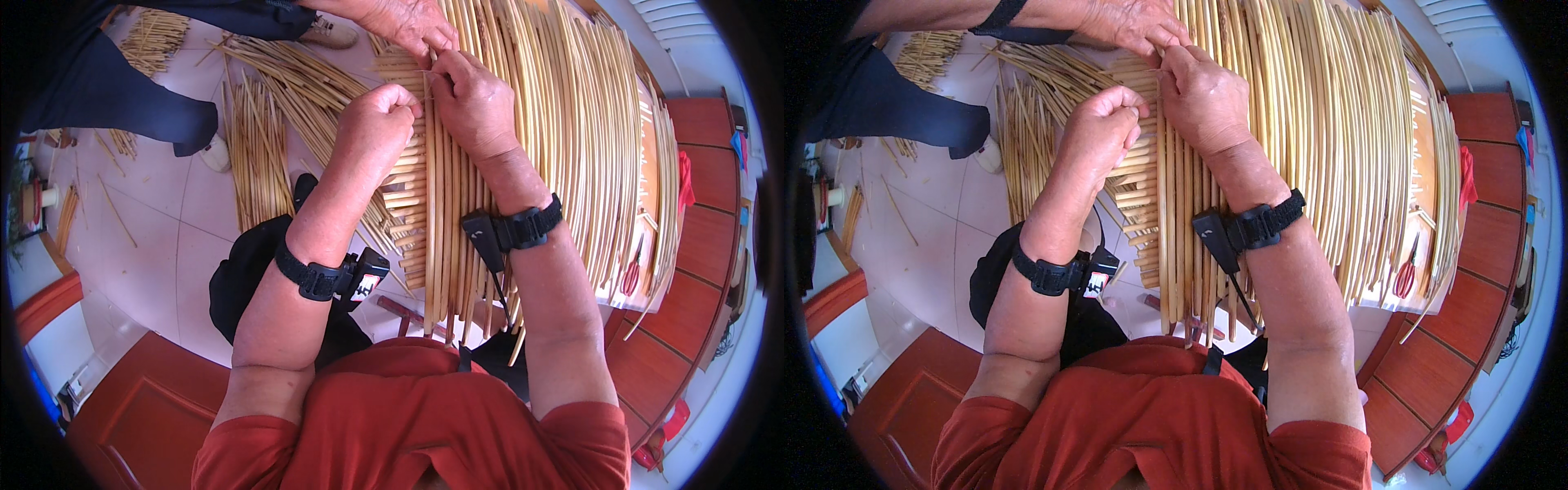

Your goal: Weaving string through straw sticks to assemble a mat.

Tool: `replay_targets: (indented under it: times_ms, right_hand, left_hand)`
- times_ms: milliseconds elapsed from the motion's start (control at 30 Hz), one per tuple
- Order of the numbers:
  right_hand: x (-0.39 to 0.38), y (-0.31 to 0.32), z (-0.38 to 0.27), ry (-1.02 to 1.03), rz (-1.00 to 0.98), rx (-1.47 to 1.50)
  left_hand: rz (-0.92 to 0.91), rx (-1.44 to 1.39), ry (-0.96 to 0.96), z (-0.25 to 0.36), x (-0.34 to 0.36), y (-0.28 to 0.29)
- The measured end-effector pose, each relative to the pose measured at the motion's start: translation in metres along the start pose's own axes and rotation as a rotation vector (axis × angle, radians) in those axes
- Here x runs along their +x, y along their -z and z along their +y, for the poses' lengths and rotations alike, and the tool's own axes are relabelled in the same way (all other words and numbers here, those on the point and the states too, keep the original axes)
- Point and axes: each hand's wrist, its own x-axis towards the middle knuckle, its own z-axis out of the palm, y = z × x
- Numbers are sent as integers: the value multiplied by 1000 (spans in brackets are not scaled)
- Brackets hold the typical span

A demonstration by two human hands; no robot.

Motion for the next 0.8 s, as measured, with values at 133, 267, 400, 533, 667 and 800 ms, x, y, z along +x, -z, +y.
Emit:
replay_targets:
  times_ms: [133, 267, 400, 533, 667, 800]
  right_hand:
    - [0, -1, 0, 16, -46, -92]
    - [0, -1, -5, 27, -63, -146]
    - [1, -1, -10, 106, -71, -211]
    - [-1, -3, -11, 75, -97, -251]
    - [-4, -3, -10, 18, -108, -216]
    - [-4, -2, -6, -32, -72, -47]
  left_hand:
    - [-4, 110, -91, -7, 2, 0]
    - [-16, 169, -143, -14, 6, 3]
    - [11, 234, -150, -17, 8, 6]
    - [-85, 130, -82, -17, 6, 9]
    - [-93, 179, -138, -12, 2, 7]
    - [-89, -69, 41, -4, -4, 9]
